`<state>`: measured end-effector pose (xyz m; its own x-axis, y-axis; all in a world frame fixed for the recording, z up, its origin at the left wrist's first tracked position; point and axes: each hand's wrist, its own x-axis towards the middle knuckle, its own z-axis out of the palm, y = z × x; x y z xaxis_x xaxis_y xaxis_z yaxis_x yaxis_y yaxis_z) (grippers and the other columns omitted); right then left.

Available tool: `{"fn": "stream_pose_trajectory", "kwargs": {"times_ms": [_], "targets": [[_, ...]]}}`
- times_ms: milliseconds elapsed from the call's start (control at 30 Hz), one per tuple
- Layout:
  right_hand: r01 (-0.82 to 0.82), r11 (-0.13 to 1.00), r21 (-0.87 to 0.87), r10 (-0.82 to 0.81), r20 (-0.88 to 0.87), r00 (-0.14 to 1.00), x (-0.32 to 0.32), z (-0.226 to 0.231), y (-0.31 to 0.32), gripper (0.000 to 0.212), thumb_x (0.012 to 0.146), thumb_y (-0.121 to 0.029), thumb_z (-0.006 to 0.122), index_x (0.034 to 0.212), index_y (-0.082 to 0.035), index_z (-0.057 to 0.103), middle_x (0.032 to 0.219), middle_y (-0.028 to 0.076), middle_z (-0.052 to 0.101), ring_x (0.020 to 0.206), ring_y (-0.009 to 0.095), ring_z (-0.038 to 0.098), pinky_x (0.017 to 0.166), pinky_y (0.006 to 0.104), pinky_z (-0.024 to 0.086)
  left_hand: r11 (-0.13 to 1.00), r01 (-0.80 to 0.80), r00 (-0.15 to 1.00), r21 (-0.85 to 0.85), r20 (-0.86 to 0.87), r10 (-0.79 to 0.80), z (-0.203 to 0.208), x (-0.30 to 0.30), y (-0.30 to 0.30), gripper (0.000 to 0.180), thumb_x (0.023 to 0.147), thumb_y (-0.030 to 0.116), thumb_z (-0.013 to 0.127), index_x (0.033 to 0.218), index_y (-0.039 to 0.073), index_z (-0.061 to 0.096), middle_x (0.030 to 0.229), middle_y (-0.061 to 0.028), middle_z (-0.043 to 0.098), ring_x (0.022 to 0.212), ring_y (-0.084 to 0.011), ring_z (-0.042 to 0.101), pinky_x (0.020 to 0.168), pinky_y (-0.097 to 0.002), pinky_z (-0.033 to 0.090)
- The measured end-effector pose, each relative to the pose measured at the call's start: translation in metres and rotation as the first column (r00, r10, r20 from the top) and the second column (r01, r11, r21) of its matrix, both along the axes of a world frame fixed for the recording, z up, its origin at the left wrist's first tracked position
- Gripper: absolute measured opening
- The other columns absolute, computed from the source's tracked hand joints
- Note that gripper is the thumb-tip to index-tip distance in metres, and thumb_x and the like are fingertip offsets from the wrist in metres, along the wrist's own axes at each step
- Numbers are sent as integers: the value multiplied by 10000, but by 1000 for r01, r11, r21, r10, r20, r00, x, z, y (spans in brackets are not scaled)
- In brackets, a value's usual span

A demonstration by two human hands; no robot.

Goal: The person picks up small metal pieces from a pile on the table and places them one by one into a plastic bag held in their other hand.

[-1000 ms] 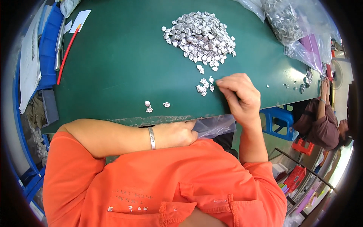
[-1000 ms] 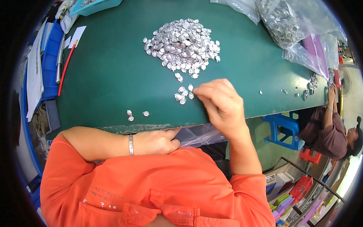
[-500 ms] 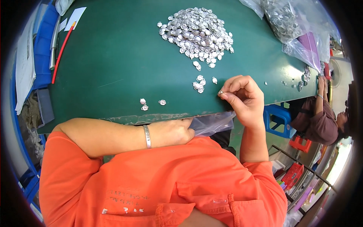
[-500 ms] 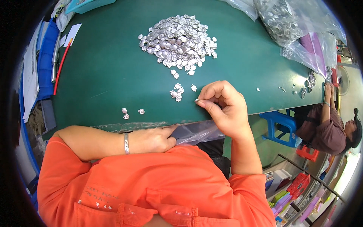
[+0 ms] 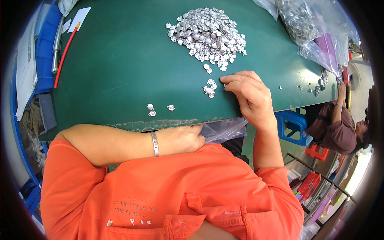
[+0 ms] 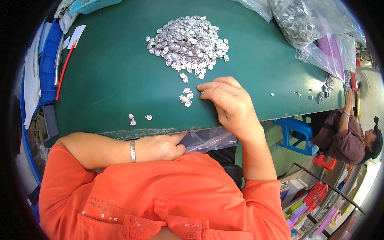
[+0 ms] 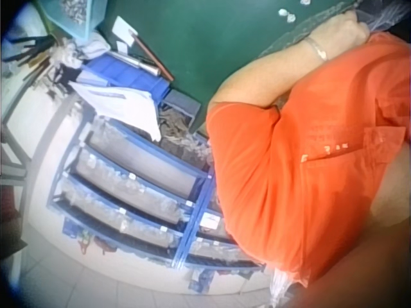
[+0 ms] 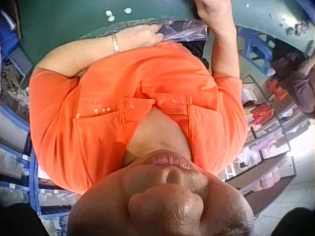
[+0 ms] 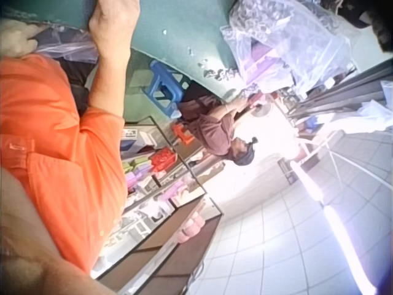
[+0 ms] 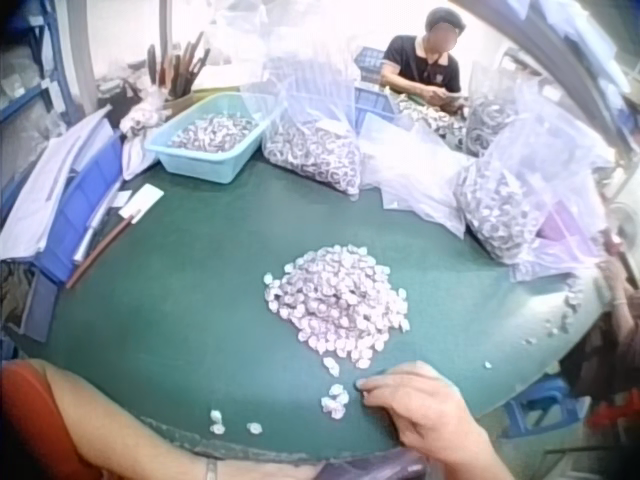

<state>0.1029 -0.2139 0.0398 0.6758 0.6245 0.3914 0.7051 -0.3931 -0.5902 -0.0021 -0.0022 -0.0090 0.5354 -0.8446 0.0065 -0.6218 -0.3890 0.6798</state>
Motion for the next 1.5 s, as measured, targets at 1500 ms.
{"fn": "stream_pose_trajectory", "kwargs": {"times_ms": [1500], "targets": [[241,970,31,-219,-321,921,-20,-2,-2,254,742,91,678,945,-23,574,816,38,556,677,100,538,545,226,439,999,36,998,35,-47,-34,4,2,0,202,762,133,564,790,-67,564,1242,-407,483,1105,-459,565,919,-427,497]]}}
